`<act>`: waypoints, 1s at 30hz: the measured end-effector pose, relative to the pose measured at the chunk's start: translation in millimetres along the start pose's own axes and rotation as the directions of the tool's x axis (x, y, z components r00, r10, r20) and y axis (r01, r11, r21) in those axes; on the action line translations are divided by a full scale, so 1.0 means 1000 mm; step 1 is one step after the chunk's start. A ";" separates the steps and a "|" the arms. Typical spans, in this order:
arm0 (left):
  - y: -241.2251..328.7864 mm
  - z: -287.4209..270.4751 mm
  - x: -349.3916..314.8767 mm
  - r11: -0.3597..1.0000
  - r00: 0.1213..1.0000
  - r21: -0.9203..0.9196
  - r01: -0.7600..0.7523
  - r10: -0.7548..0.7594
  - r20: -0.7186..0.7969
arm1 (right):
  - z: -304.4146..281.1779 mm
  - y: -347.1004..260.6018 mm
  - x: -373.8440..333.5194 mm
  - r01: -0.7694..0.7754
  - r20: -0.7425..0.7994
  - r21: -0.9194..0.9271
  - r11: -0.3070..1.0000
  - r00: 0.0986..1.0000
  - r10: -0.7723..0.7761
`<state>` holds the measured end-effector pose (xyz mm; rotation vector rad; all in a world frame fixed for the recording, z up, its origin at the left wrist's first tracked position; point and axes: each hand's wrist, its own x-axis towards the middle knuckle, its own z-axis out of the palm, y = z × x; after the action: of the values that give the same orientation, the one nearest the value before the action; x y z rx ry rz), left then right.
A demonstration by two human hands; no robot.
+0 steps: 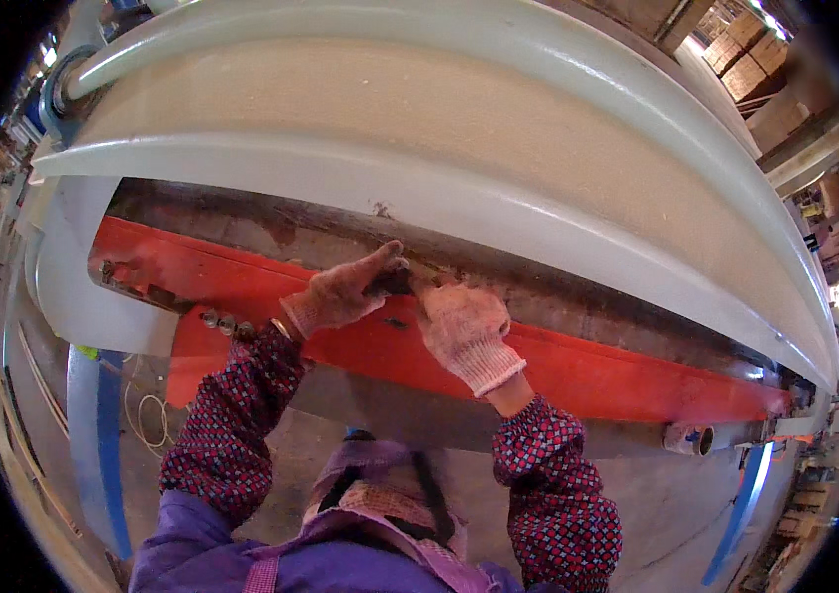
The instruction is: The person pours liquid from a can into a plastic bottle, then uses a brush and a cloth to scrub and wipe the orange and white surfaces of a large industrial machine. They move around the machine, cleaning different sections and occasionally picking up wood pieces.
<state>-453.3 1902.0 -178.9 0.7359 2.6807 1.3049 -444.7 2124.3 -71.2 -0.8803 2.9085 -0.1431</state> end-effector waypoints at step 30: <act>0.062 -0.033 0.072 0.943 0.798 0.331 -0.014 -0.190 0.573 | 0.017 0.026 -0.020 0.030 0.110 0.070 0.997 0.993 -0.037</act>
<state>-501.3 1942.4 -100.7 0.8594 2.3591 0.4775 -440.6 2155.5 -89.5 -0.8963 2.7694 -0.1885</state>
